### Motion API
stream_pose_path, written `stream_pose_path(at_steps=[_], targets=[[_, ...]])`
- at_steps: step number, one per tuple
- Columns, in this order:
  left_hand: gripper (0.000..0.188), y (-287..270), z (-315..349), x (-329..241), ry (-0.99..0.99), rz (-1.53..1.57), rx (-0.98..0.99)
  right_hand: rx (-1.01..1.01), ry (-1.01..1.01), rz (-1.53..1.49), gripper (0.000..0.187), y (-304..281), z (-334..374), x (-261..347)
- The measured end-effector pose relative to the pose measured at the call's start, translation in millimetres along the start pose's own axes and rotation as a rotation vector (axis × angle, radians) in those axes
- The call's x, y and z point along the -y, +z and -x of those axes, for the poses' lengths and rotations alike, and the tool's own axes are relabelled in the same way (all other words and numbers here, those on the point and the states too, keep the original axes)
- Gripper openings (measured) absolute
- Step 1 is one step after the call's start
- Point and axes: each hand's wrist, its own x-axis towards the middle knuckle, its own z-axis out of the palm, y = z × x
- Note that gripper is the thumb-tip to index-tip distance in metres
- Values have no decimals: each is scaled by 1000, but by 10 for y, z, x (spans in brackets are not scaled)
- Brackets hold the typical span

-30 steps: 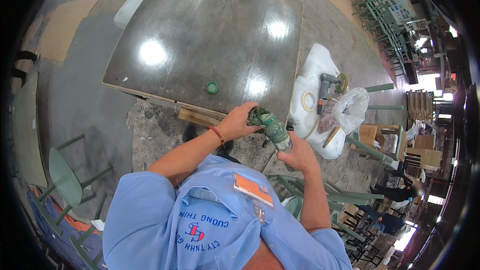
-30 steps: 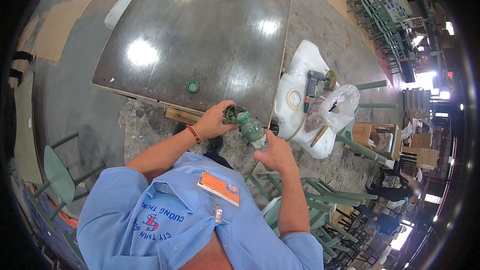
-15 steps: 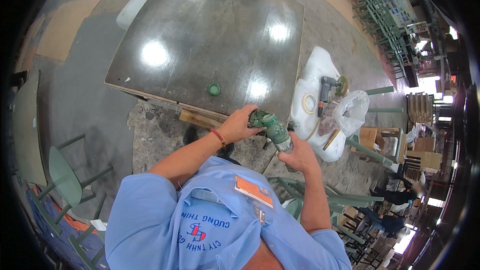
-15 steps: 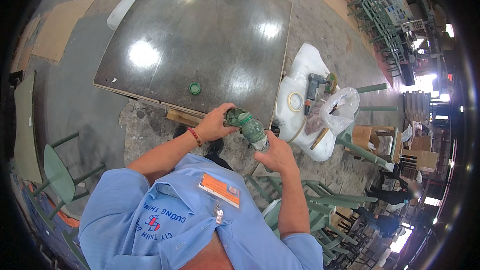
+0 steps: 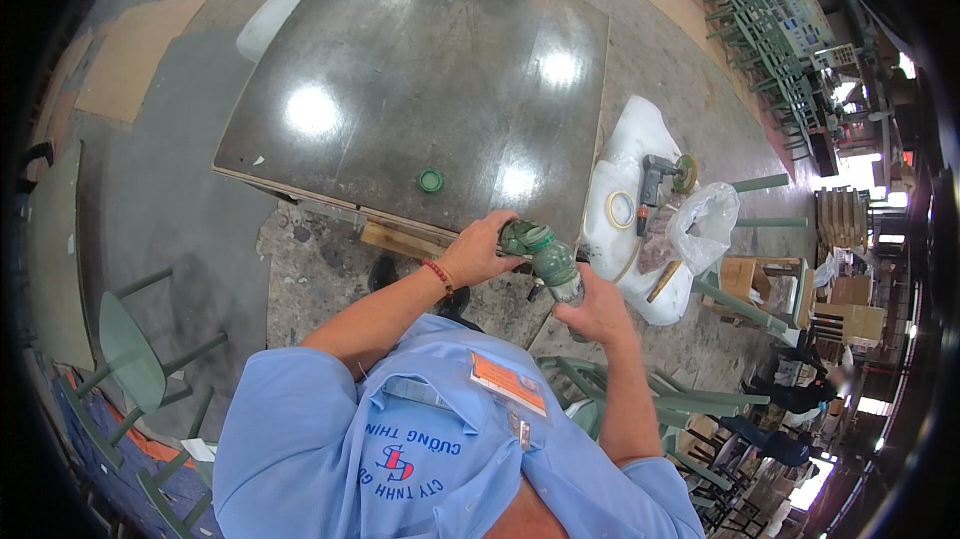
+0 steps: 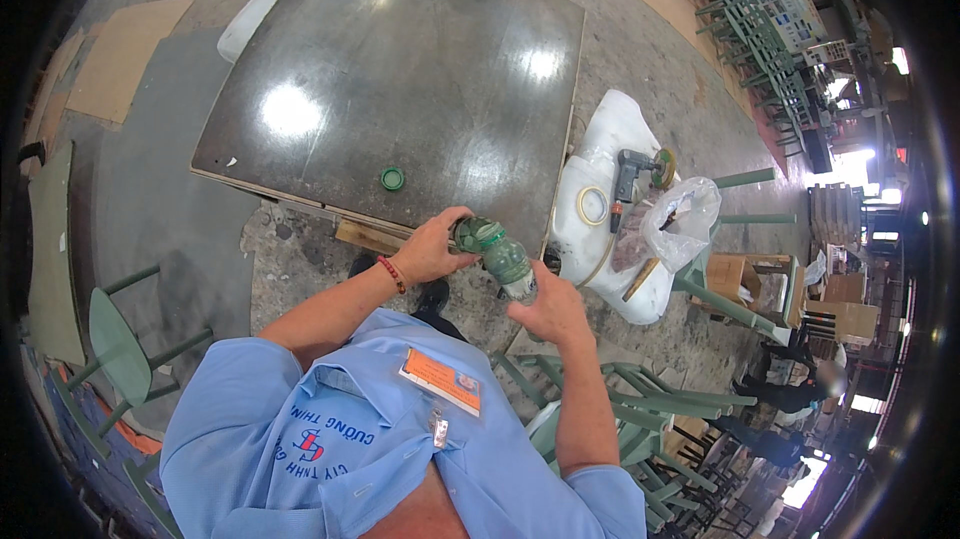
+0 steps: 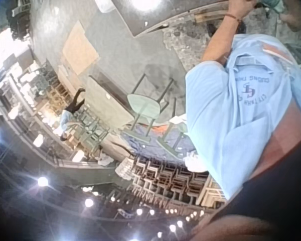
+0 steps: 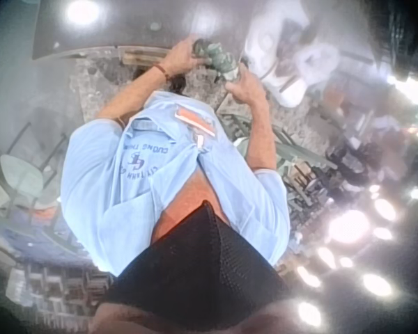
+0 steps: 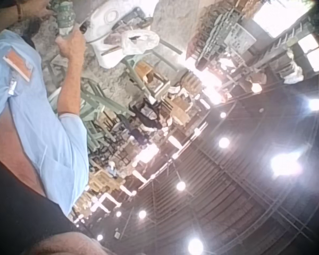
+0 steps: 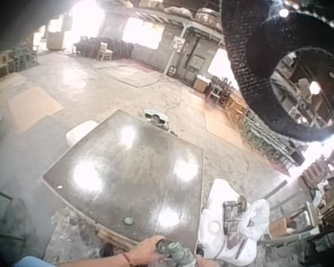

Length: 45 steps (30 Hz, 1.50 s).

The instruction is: The person opens a dark bottle, pours liquid from it into a green bottle, and closes both. They then walk to a yellow bucket, place the green bottle inside, and retrieve another green bottle. The person returns to the table, opens the second green bottle, and pours liquid from the dark bottle into it before closing it.

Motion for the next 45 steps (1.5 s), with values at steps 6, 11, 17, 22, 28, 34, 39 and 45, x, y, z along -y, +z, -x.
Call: stream_pose_path(at_steps=[6, 11, 17, 22, 28, 34, 39, 45], targets=[[65, -69, -20, -30, 23, 7, -97, -170, -83, -180, 73, 306, -112, -112], [65, -157, -45, -92, 13, -3, -108, -217, -118, -267, 76, 434, -208, -124], [66, -156, -13, 2, -3, -63, -91, -204, -119, -283, 76, 443, -248, -100], [67, -122, -7, -7, -16, -57, -64, -236, -157, -306, 71, 440, -242, -123], [65, -90, -2, -7, 33, -39, -100, -247, -177, -340, 71, 422, -245, -128], [68, -91, -18, 6, -38, -58, -54, -229, -166, -329, 77, 449, -268, -148], [68, -101, -40, 8, -20, -80, -77, -209, -182, -368, 74, 513, -292, -173], [67, -111, -79, -31, -46, -77, -80, -188, -122, -326, 74, 555, -295, -211]])
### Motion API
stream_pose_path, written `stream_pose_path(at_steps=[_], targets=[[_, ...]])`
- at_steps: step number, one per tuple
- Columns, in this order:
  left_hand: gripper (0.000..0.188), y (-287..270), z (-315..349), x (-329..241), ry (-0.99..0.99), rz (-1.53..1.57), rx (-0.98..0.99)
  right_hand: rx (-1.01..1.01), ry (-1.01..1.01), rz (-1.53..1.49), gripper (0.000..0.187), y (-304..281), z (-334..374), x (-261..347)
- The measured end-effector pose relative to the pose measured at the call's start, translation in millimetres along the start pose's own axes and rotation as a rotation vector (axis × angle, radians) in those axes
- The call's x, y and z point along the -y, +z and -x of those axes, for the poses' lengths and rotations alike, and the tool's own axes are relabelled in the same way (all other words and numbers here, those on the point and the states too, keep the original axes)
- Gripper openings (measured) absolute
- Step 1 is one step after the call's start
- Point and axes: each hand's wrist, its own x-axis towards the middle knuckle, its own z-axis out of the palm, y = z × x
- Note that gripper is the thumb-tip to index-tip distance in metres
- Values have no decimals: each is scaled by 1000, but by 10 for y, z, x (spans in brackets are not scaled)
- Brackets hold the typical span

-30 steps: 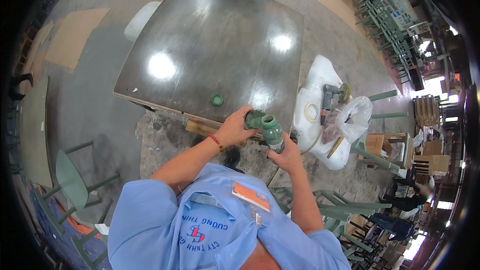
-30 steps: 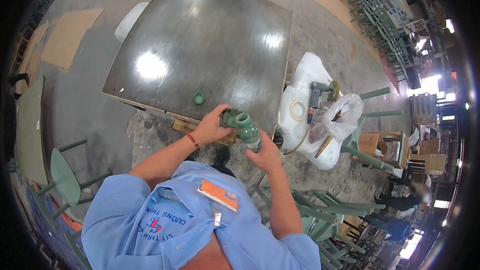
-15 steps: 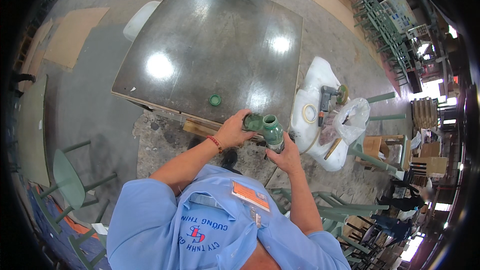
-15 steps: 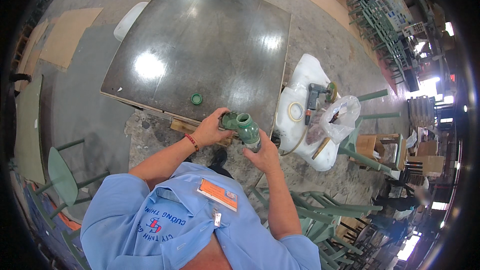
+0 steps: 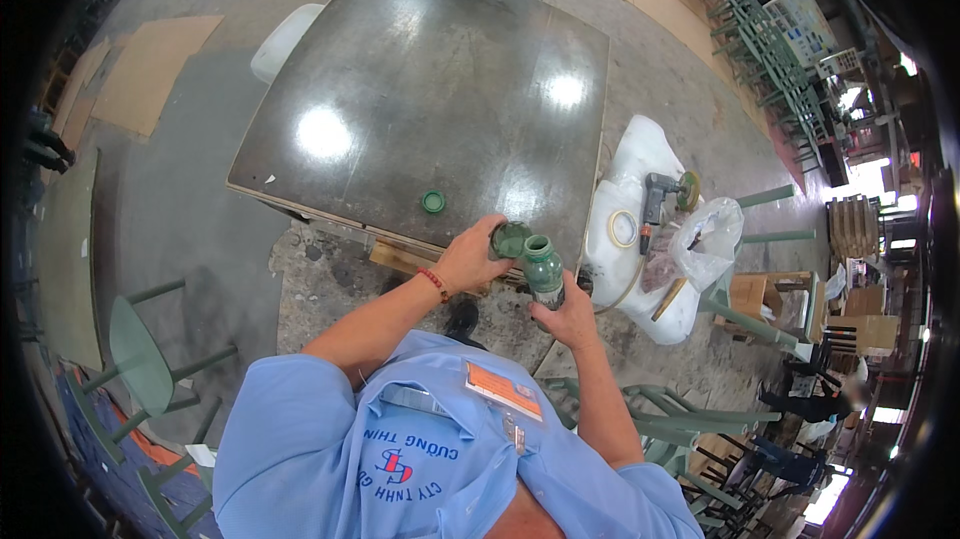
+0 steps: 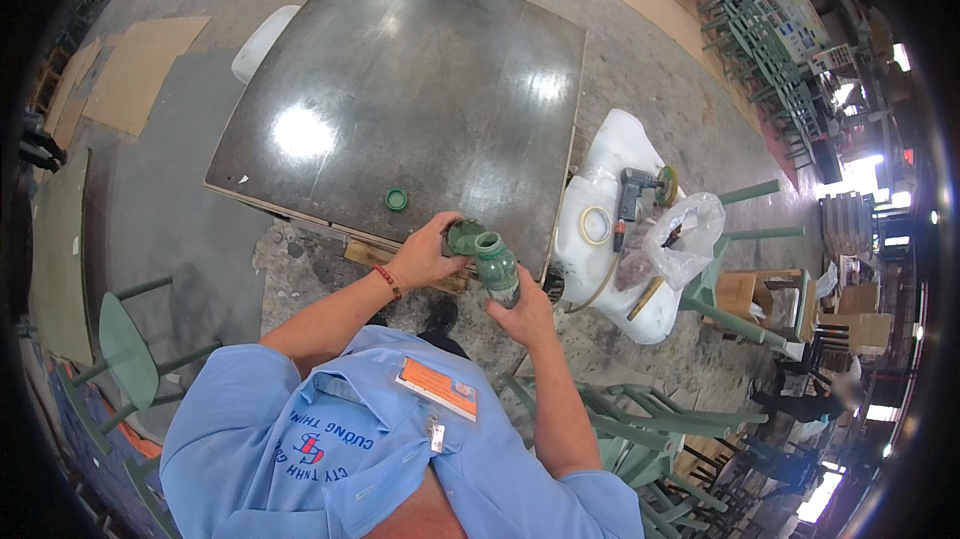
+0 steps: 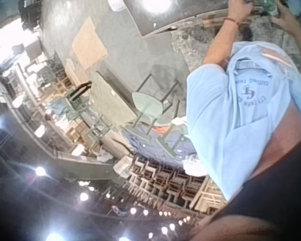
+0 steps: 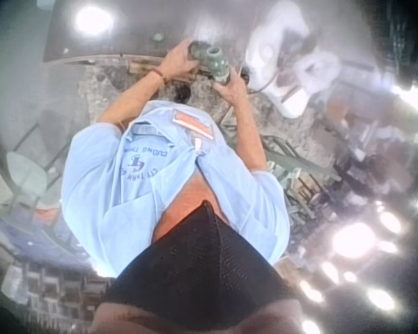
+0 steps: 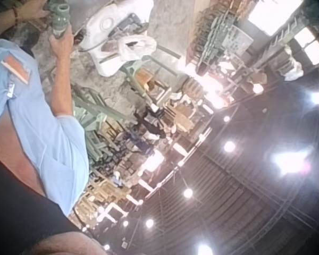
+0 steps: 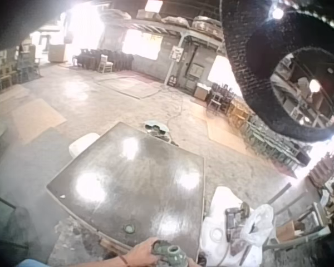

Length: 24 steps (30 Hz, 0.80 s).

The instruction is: The person opens a dark bottle, pours liquid from it into a green bottle, and closes both. They then walk to a yellow bucket, place the green bottle inside, and retrieve another green bottle. The person returns to the table, opens the second green bottle, and pours liquid from the dark bottle into it before closing it.

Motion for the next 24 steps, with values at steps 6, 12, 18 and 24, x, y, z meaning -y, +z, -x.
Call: stream_pose_path(at_steps=[6, 12, 18, 24], targets=[[67, 25, -28, 1, -1, -26, 1, -13, 35, 46, 75, 54, 54, -91], [64, 58, -28, 21, 14, -36, -66, 30, 100, 42, 76, 70, 68, -64], [64, 103, -39, 33, 7, -84, -131, 7, 91, 80, 75, 94, 74, -64], [65, 110, -47, 17, 1, -90, -153, 4, 109, 114, 77, 84, 80, -34]])
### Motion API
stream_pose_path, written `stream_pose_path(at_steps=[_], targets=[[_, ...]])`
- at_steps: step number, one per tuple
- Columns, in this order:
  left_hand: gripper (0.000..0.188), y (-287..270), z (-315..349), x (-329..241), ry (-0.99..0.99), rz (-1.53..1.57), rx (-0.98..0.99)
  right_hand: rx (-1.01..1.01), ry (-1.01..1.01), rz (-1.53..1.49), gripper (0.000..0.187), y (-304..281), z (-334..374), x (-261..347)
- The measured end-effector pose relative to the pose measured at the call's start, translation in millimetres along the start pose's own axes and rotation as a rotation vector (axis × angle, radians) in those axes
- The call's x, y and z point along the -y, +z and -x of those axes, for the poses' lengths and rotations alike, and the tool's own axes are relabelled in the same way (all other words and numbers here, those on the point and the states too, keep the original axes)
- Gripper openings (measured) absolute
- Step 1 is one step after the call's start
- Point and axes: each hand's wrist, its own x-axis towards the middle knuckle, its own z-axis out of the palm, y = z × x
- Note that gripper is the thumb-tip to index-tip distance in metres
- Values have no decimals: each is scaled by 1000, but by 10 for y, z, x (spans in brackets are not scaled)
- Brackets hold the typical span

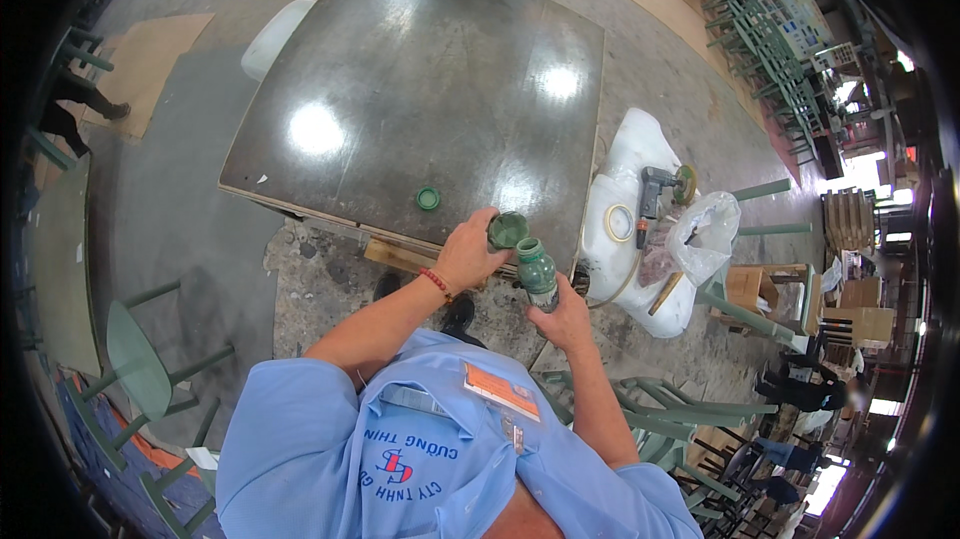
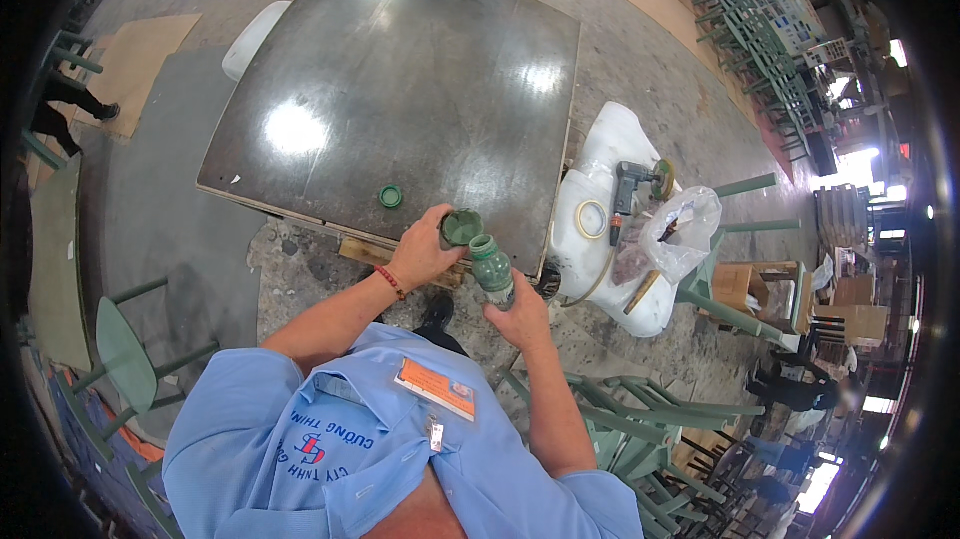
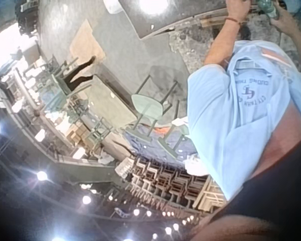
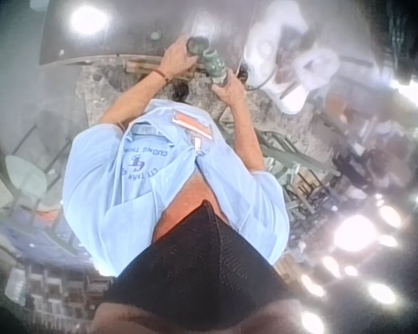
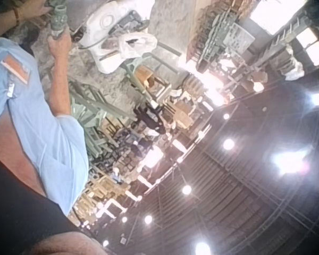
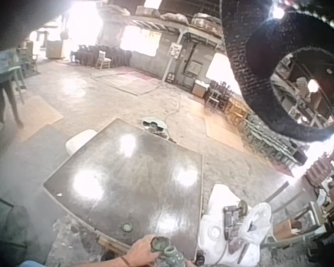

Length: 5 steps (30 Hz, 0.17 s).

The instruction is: The person opens a dark bottle, pours liquid from it into a green bottle, and closes both. They then walk to a yellow bucket, place the green bottle inside, and retrieve another green bottle. The person returns to the table, opens the second green bottle, and pours liquid from the dark bottle into it before closing it.

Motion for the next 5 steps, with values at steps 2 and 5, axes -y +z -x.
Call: stream_pose_path(at_steps=[2, 5], targets=[[66, 1, -3, 0, 4, -3, -3, -39, -19, -10, 74, 17, 5, -11], [66, -3, -5, 4, -7, -1, 2, -53, -8, -1, 73, 28, 7, -13]])
